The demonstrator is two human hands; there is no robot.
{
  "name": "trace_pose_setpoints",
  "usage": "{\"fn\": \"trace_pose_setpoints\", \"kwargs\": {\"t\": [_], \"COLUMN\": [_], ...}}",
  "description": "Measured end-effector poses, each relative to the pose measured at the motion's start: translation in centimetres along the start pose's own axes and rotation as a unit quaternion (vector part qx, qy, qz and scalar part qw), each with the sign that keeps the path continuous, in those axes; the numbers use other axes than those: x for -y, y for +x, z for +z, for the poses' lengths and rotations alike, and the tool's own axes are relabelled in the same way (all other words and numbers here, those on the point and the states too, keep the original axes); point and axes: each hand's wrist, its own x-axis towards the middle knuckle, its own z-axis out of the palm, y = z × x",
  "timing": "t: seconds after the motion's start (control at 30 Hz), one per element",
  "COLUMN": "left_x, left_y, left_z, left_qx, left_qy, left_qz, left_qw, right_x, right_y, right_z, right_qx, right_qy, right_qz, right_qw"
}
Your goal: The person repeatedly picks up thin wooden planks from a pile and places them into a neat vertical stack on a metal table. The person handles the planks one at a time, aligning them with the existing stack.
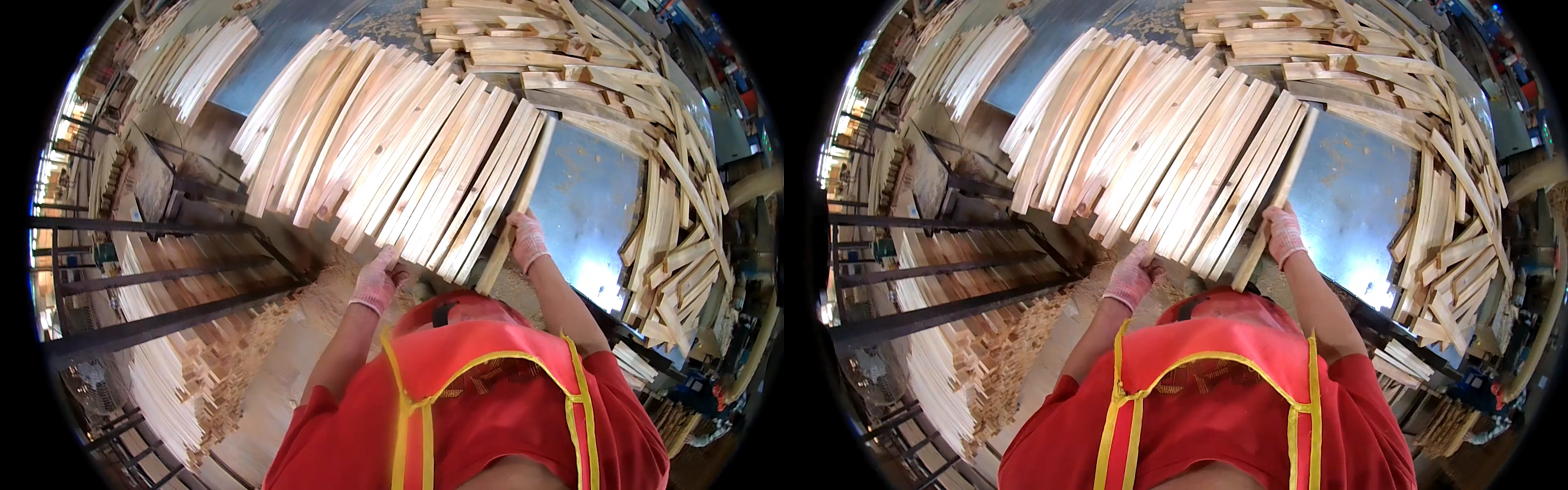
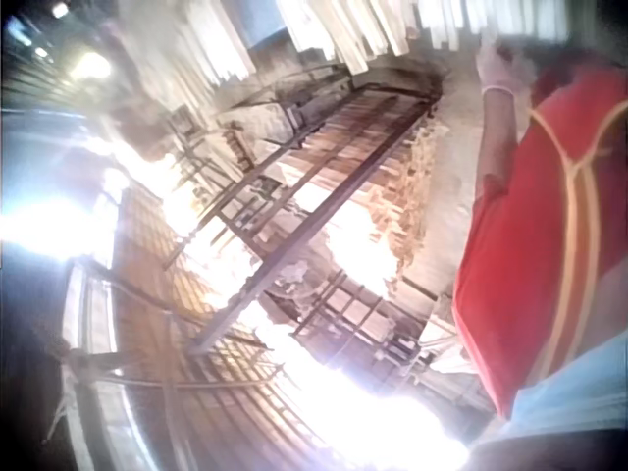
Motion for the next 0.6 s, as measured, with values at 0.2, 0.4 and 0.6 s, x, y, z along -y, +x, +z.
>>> {"fn": "trace_pose_setpoints", "kwargs": {"t": [0.2, 0.4, 0.6], "left_x": [-5.2, -13.5, -13.1], "left_y": [-8.1, -4.7, -1.5], "left_z": [4.9, 13.5, 19.3], "left_qx": [0.049, 0.187, 0.119], "left_qy": [0.030, 0.262, 0.625], "left_qz": [0.029, -0.028, 0.049], "left_qw": [0.998, 0.946, 0.770], "right_x": [1.1, 1.6, 1.7], "right_y": [-1.3, -1.6, -1.4], "right_z": [2.7, 2.5, 2.0], "right_qx": [-0.005, 0.029, 0.057], "right_qy": [-0.004, -0.013, -0.017], "right_qz": [0.013, 0.008, 0.019], "right_qw": [1.000, 0.999, 0.998]}}
